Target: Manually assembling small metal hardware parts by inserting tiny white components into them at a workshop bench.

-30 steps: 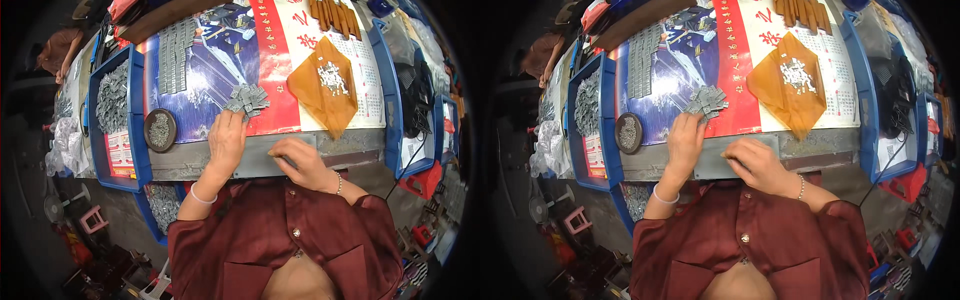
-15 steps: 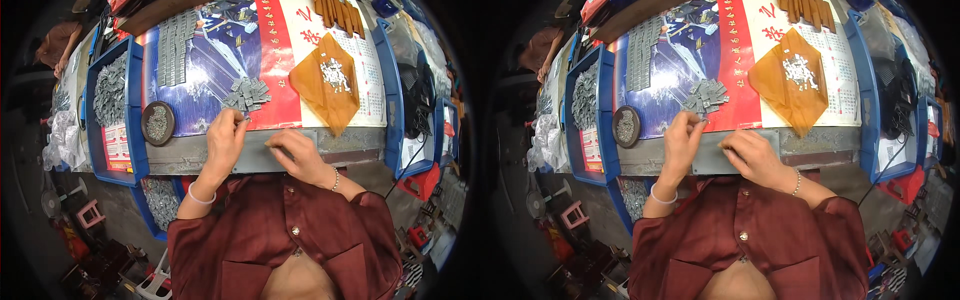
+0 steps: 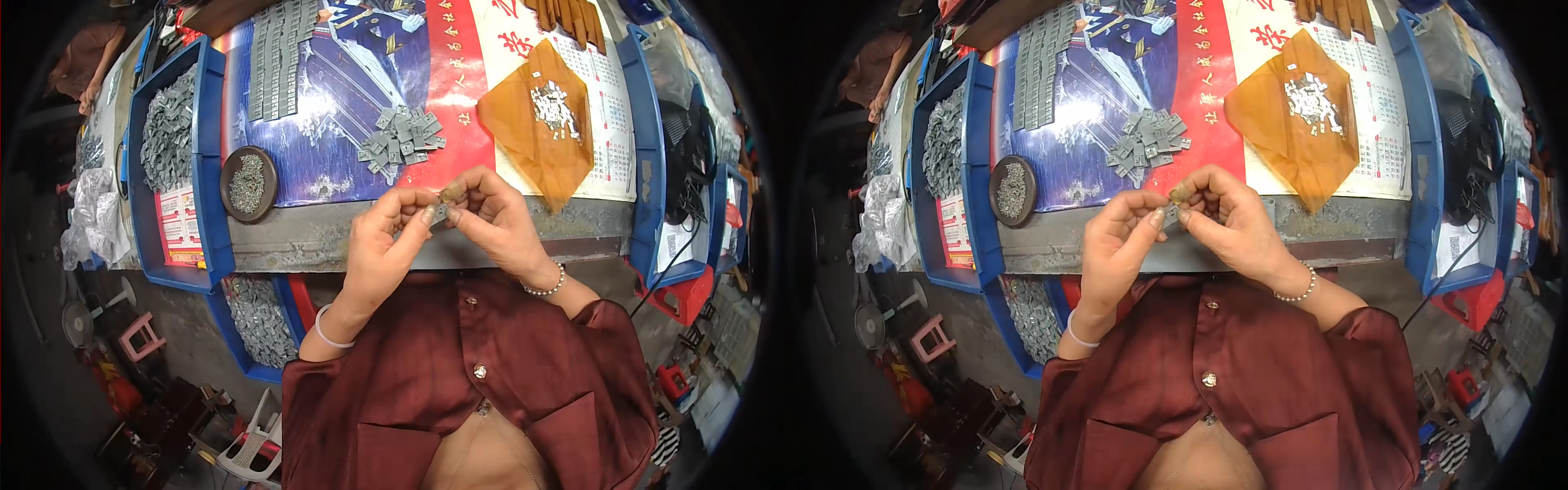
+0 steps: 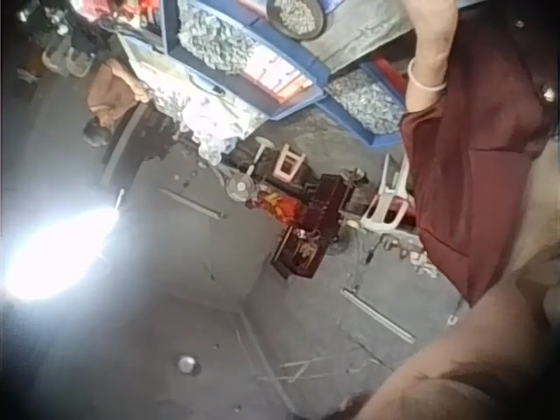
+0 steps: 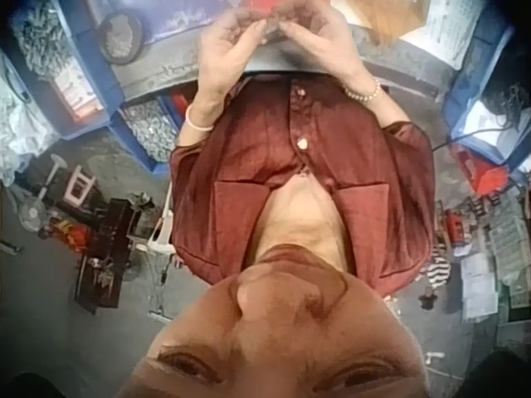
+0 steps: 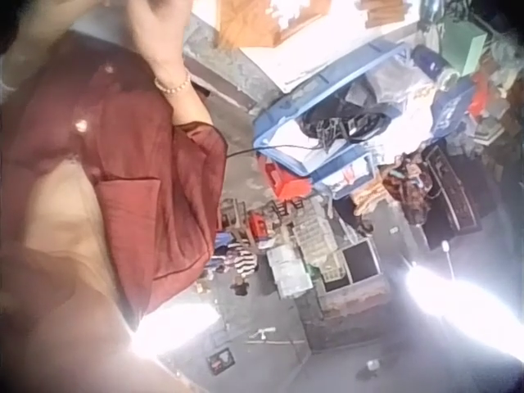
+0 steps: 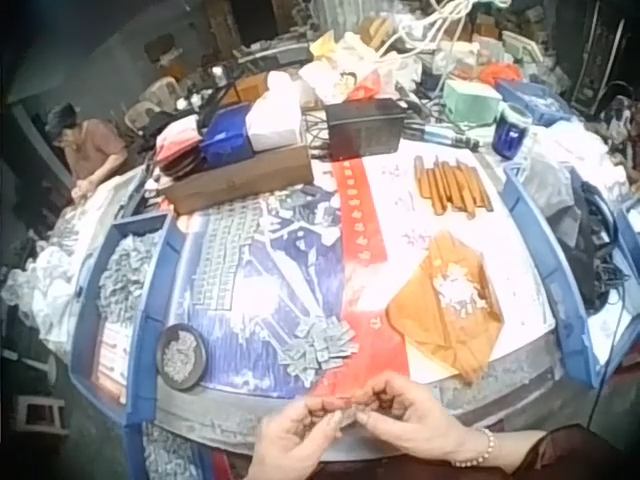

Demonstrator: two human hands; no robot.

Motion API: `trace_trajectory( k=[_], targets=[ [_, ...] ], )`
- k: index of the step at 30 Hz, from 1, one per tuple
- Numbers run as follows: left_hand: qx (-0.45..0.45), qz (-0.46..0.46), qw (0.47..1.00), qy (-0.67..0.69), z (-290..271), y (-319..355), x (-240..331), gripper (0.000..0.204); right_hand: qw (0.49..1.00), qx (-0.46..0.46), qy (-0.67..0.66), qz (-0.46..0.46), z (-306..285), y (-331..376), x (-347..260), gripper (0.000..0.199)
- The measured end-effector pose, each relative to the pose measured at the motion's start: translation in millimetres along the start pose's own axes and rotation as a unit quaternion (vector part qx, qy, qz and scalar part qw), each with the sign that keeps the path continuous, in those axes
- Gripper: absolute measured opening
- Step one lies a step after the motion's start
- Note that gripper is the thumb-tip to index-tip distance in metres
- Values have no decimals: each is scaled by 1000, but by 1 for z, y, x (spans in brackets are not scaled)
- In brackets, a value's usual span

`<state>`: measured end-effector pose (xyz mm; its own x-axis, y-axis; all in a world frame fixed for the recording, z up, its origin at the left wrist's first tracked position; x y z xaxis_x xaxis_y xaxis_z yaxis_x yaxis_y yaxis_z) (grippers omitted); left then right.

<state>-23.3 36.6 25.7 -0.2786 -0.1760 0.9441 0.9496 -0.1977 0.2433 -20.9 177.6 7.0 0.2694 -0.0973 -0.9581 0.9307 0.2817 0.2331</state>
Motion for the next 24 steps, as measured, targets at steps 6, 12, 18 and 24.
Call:
trace_trajectory(
  k=[6,12,18,24],
  targets=[
    [-31,-75,996,35,7,0,-8,27,998,10,-51,29,-6,0,5,23],
    [-36,-94,993,57,14,0,-13,29,997,14,-58,58,-10,3,8,25],
    [-49,-107,991,67,23,-1,-15,30,994,14,-81,76,-13,6,8,30],
    [-38,-106,991,76,28,2,-13,30,998,-4,-51,44,-12,10,6,30]
  ],
)
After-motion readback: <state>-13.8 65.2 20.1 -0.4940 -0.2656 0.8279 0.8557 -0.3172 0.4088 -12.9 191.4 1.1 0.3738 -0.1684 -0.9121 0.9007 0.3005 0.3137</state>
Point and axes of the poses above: each hand's wrist, its own y-axis away from the middle knuckle, its own z-axis out of the palm, x = y × z, the point moved 7 cm from there along -y, towards the middle knuckle, and after that the axes turned 12 degrees about y, right-handed, at the moved point
